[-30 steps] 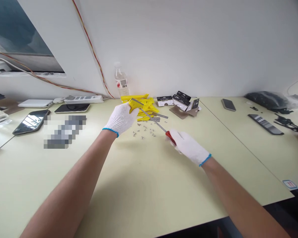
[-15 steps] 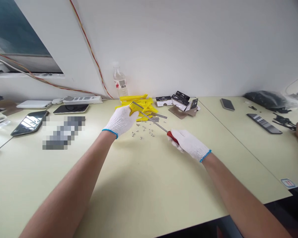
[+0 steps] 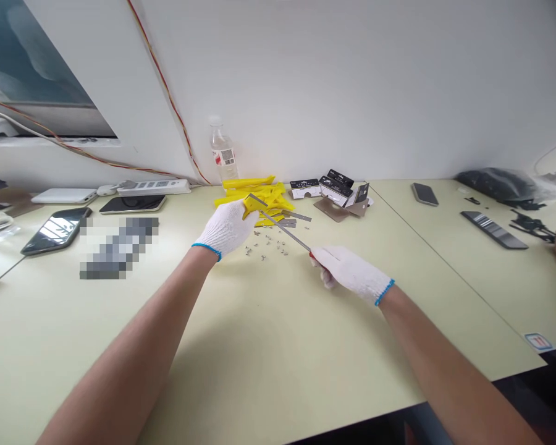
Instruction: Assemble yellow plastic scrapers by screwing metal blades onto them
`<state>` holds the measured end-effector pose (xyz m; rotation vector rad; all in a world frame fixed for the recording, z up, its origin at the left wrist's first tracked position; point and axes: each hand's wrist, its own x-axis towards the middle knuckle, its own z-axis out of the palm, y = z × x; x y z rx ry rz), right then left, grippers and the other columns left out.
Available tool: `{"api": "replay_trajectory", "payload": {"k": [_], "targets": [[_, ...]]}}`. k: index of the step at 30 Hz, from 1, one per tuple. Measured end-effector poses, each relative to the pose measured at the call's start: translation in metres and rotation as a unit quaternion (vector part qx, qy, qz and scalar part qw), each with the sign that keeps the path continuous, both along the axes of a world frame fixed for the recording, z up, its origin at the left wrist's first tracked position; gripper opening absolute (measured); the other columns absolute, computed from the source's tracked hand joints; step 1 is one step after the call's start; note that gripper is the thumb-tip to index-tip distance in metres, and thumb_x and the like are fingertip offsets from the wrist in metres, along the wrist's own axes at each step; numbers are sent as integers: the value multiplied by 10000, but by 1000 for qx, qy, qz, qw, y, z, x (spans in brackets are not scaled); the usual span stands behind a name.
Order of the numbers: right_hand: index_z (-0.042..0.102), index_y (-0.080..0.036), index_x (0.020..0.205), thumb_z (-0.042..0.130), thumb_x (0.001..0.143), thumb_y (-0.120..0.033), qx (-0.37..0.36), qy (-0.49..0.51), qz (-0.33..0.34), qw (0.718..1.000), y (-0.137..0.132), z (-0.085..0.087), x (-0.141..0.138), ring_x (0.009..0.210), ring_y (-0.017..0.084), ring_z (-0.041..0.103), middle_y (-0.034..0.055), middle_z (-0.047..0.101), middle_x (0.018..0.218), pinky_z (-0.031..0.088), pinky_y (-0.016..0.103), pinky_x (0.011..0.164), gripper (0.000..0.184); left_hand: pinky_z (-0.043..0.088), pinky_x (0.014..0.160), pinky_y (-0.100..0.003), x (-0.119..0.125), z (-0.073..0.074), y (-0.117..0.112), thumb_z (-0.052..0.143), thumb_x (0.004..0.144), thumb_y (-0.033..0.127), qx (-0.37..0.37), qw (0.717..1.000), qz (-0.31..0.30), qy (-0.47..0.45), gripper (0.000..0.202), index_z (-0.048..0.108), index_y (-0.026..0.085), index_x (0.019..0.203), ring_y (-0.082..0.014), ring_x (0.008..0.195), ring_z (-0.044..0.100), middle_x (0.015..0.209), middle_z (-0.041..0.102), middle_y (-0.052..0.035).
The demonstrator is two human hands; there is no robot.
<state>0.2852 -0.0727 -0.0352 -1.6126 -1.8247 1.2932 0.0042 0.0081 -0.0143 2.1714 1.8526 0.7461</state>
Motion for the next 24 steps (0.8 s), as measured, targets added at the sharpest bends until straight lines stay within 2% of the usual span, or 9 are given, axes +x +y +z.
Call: {"api": "replay_trajectory", "payload": {"k": [2,6,8,11,14,17,19,21,24], "targets": [[591,-198,849,494,954,-643,4,21,-4,1000,0,-2,-1,532,43,530,80,595,676,296,142,498,467,376,647,-299,0,1,-1,486,917,430,0,1000,0,-5,284,573,207,765,-193,667,520,757,618,-64],[491,-135,683,664,872,-619,150,-1,-42,988,5,-7,-4,484,10,390,96,515,616,158,148,455,548,398,674,-294,3,3,-3,511,904,423,-13,1000,6,-6,267,595,203,777,-192,680,519,764,624,-65],[514,-130,710,576,931,-621,115,-38,-48,991,5,-4,-4,508,25,396,93,519,654,192,156,459,541,403,677,-292,3,2,-3,516,907,427,-19,1000,12,-5,272,593,205,771,-191,669,510,756,623,-65],[567,-145,868,390,1024,-588,21,-72,-37,997,2,7,-5,572,58,478,90,589,766,325,174,512,501,403,669,-289,2,0,-3,513,919,431,-14,1000,10,-10,273,586,209,777,-192,667,512,762,629,-66],[525,-138,949,465,1005,-584,-10,-103,-35,994,-3,16,-9,583,83,509,84,601,743,369,193,560,454,399,663,-288,1,0,-3,512,932,431,-9,1000,6,-14,273,581,210,789,-194,676,519,771,635,-67],[518,-101,917,551,959,-600,-16,-118,-42,992,-5,19,-13,517,72,428,77,561,688,298,207,524,501,394,671,-292,3,1,-4,515,944,416,-7,1000,2,-3,280,570,204,771,-188,672,505,764,631,-71],[550,-93,901,460,988,-641,-18,-106,-41,993,-6,20,-14,512,62,396,83,558,711,275,211,509,562,393,682,-291,4,1,-4,524,944,402,-6,1000,-2,4,286,551,201,742,-184,676,500,748,623,-73],[577,-109,936,351,1018,-632,-23,-84,-39,995,-6,20,-12,531,61,419,87,579,767,309,200,514,577,395,690,-286,4,1,-5,528,944,387,-4,1000,-5,2,289,529,200,723,-182,685,505,744,620,-73],[562,-158,921,428,991,-614,-18,-62,-42,997,-5,17,-10,570,57,486,84,610,796,355,177,537,480,394,674,-284,3,1,-5,518,947,388,-3,1000,-2,-8,271,530,204,748,-180,669,506,761,627,-69]]}}
